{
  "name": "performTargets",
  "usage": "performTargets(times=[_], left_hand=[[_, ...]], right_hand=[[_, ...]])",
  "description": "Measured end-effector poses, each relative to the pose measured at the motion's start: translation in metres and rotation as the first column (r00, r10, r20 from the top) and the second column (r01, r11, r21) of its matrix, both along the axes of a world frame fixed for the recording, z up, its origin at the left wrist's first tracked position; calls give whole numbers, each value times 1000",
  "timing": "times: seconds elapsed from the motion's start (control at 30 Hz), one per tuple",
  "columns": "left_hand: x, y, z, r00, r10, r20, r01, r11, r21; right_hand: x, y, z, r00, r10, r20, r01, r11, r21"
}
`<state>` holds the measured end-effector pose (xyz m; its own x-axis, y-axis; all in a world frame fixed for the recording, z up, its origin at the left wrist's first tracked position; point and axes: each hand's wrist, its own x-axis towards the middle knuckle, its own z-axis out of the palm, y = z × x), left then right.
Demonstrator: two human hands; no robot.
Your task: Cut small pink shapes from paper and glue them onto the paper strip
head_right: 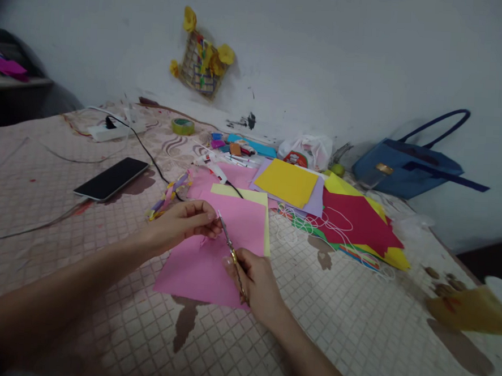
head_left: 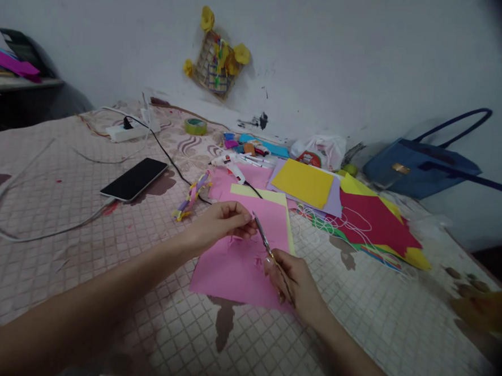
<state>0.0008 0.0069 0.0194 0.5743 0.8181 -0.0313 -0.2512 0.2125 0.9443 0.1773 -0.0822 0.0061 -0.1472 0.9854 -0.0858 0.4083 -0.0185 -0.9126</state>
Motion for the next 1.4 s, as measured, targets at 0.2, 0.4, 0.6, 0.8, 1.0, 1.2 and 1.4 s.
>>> performTargets(times=[0.2, 0.4, 0.6, 0.8, 1.0, 1.2, 1.4], left_hand=[[0, 0, 1, 1000, 14, 5, -14, 1000, -4], [-1, 3, 0, 999, 31, -9, -31, 1000, -7], [-2, 5, -1, 1000, 29, -13, -29, 1000, 6], [-2, 4, 0, 1000, 20, -16, -20, 1000, 16], [-1, 2, -1, 999, 18, -27, -17, 999, 39], [-1, 2, -2, 999, 25, -32, -23, 999, 36], [0, -1, -1, 999, 0, -46, 2, 999, 32]], right_hand=[[2, 1, -5, 1000, 5, 11, -6, 1000, 24], [2, 0, -3, 999, 10, 32, -11, 1000, 29], [2, 1, -4, 999, 7, 45, -8, 1000, 24], [-1, -1, 1, 997, 5, -83, -12, 996, -83], [-1, -1, 4, 986, 43, -159, -58, 994, -94], [-1, 0, 3, 991, 11, -134, -25, 995, -100], [-1, 3, 1, 991, -18, -135, 6, 996, -89]])
